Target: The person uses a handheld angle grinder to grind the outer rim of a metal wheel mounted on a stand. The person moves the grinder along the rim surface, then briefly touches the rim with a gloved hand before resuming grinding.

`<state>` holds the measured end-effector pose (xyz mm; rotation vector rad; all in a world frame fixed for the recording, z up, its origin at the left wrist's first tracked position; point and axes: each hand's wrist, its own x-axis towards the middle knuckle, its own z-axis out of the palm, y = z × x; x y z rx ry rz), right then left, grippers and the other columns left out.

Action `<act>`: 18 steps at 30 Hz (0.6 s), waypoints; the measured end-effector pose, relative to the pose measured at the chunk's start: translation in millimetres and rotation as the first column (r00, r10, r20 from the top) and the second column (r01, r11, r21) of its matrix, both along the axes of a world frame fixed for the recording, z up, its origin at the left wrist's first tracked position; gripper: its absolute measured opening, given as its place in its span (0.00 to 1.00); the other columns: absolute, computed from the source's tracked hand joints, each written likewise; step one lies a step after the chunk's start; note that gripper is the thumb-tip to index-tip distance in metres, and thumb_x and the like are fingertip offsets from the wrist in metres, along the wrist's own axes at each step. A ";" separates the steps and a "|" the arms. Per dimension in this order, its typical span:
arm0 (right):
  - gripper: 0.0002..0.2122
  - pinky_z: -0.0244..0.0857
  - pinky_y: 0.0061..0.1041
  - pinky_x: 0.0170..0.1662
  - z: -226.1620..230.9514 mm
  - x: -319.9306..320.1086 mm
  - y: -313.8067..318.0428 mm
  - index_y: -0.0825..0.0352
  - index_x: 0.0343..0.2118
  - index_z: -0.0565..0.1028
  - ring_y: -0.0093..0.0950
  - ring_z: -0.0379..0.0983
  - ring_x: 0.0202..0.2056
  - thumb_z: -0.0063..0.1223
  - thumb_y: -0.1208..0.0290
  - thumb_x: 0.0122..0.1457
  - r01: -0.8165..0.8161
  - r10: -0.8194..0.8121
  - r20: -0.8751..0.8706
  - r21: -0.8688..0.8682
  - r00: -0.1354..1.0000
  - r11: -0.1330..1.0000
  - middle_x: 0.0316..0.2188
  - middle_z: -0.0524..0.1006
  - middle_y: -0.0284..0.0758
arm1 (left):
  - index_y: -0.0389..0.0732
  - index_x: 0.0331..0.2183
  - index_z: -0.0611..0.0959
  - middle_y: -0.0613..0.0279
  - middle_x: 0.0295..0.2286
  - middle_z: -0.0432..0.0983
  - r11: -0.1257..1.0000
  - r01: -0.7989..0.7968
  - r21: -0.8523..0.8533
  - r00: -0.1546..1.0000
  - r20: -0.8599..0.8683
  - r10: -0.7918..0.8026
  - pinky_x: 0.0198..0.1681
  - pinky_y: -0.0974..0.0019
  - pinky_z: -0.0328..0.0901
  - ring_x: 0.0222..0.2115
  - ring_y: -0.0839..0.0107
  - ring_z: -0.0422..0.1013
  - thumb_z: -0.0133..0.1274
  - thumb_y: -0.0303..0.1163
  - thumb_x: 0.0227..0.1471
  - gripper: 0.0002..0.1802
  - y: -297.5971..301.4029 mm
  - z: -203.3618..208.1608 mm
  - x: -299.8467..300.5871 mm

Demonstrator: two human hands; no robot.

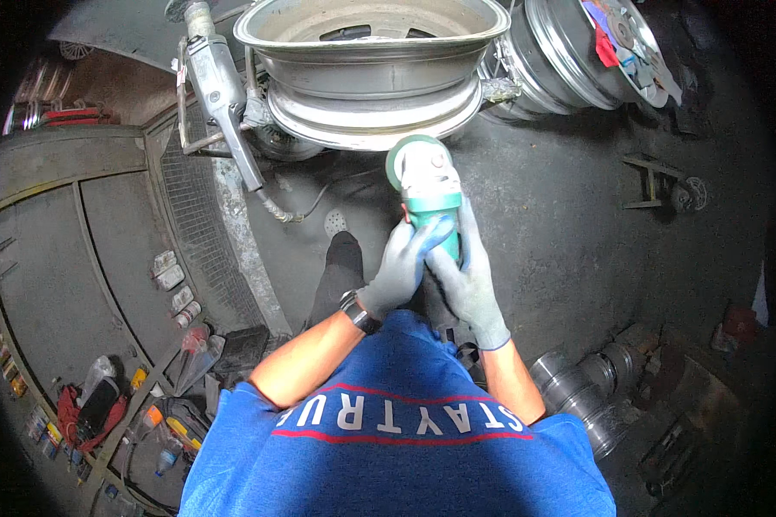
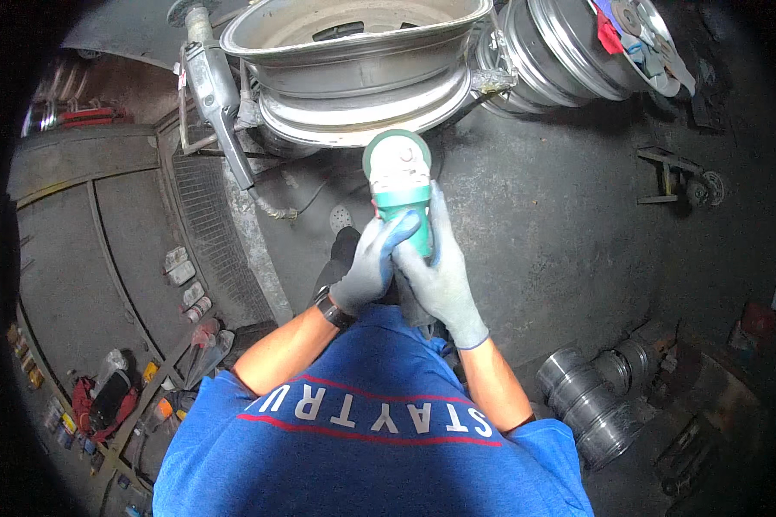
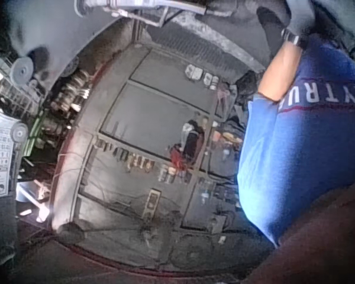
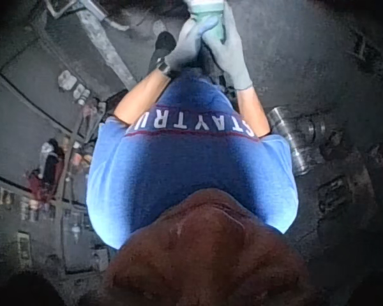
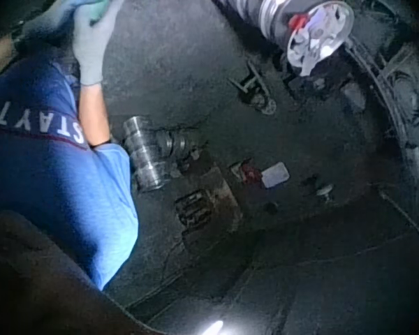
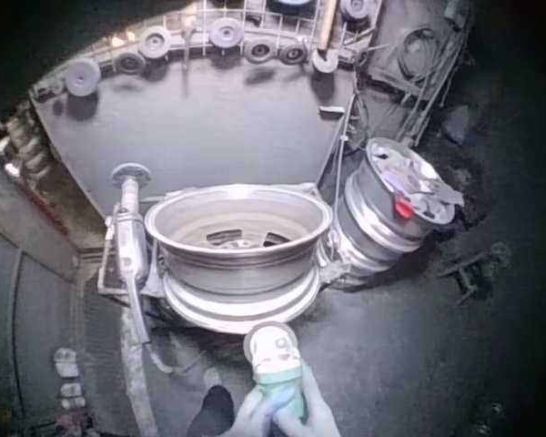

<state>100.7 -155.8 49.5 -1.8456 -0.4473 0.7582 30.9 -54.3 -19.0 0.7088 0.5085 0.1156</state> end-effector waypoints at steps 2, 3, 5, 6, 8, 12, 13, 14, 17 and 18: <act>0.39 0.55 0.32 0.67 1.9 6.8 -2.5 0.72 0.72 0.48 0.35 0.61 0.65 0.52 0.77 0.58 0.065 -0.059 -0.068 0.084 0.996 0.994 0.66 0.62 0.50 | 0.31 0.54 0.74 0.53 0.47 0.76 0.996 0.040 0.083 0.998 0.049 -0.044 0.54 0.63 0.66 0.49 0.69 0.72 0.45 0.36 0.69 0.21 -6.2 -11.0 6.4; 0.38 0.53 0.32 0.68 3.1 8.5 -3.2 0.72 0.72 0.48 0.33 0.59 0.66 0.51 0.78 0.58 0.099 -0.086 -0.104 0.124 0.991 0.987 0.67 0.61 0.48 | 0.31 0.54 0.74 0.53 0.47 0.76 0.996 0.037 0.083 0.998 0.050 -0.041 0.54 0.63 0.66 0.49 0.69 0.72 0.45 0.36 0.69 0.21 -8.3 -12.5 11.8; 0.38 0.53 0.32 0.68 4.7 9.9 -4.8 0.72 0.72 0.48 0.33 0.58 0.66 0.50 0.79 0.59 0.133 -0.116 -0.128 0.127 0.985 0.983 0.67 0.61 0.47 | 0.35 0.58 0.73 0.60 0.50 0.75 0.991 0.048 0.121 0.995 0.085 -0.059 0.55 0.66 0.67 0.50 0.72 0.72 0.50 0.34 0.67 0.22 -10.6 -12.9 20.2; 0.38 0.52 0.32 0.68 5.1 10.5 -4.9 0.72 0.72 0.48 0.33 0.58 0.67 0.49 0.80 0.59 0.170 -0.150 -0.152 0.127 0.977 0.977 0.67 0.61 0.47 | 0.35 0.58 0.73 0.60 0.50 0.75 0.991 0.044 0.123 0.995 0.086 -0.055 0.55 0.66 0.67 0.50 0.72 0.72 0.50 0.34 0.67 0.22 -9.7 -11.7 20.2; 0.38 0.52 0.31 0.68 2.0 8.7 -4.3 0.71 0.72 0.47 0.33 0.57 0.67 0.49 0.81 0.59 0.150 -0.130 -0.135 0.146 0.982 0.978 0.67 0.60 0.47 | 0.36 0.58 0.73 0.61 0.51 0.75 0.997 0.065 0.048 0.996 0.062 -0.067 0.55 0.66 0.66 0.51 0.72 0.71 0.50 0.34 0.67 0.22 -8.2 -9.6 20.1; 0.40 0.62 0.32 0.63 -0.8 -3.4 4.2 0.71 0.72 0.48 0.36 0.68 0.61 0.53 0.76 0.58 0.031 -0.025 -0.068 0.091 0.997 0.995 0.62 0.69 0.50 | 0.34 0.58 0.73 0.57 0.51 0.75 0.999 -0.046 -0.024 0.999 0.024 0.046 0.55 0.65 0.67 0.50 0.71 0.72 0.46 0.34 0.68 0.22 -0.7 5.0 -3.4; 0.40 0.64 0.33 0.61 -0.5 -5.4 5.7 0.71 0.72 0.48 0.38 0.71 0.59 0.54 0.74 0.57 -0.028 0.027 0.010 0.028 1.000 0.999 0.60 0.70 0.52 | 0.34 0.58 0.73 0.56 0.50 0.76 0.999 -0.041 -0.026 0.999 -0.022 0.041 0.54 0.65 0.69 0.48 0.71 0.74 0.45 0.35 0.67 0.23 3.1 14.4 -12.0; 0.40 0.67 0.34 0.58 -5.0 -7.6 7.4 0.70 0.71 0.49 0.42 0.73 0.57 0.55 0.72 0.57 -0.071 0.070 0.090 0.011 0.994 0.997 0.57 0.72 0.55 | 0.34 0.57 0.74 0.56 0.49 0.77 0.999 -0.053 -0.011 0.997 -0.063 0.052 0.52 0.65 0.70 0.47 0.70 0.75 0.47 0.35 0.66 0.23 5.5 12.6 -18.3; 0.41 0.69 0.36 0.56 -6.9 -9.3 7.2 0.69 0.71 0.50 0.47 0.75 0.56 0.57 0.69 0.56 -0.100 0.102 0.142 -0.020 0.985 0.995 0.55 0.73 0.59 | 0.34 0.56 0.75 0.57 0.48 0.77 0.990 -0.136 -0.048 0.990 -0.041 0.134 0.51 0.65 0.70 0.47 0.70 0.75 0.49 0.36 0.65 0.23 4.3 14.8 -21.3; 0.41 0.69 0.36 0.56 -5.8 -7.0 5.1 0.69 0.71 0.50 0.47 0.75 0.56 0.57 0.69 0.56 -0.098 0.101 0.129 -0.028 0.987 0.995 0.55 0.73 0.59 | 0.34 0.56 0.75 0.57 0.48 0.77 0.991 -0.124 -0.040 0.991 -0.057 0.122 0.51 0.65 0.70 0.46 0.70 0.75 0.49 0.37 0.65 0.23 3.9 19.5 -16.5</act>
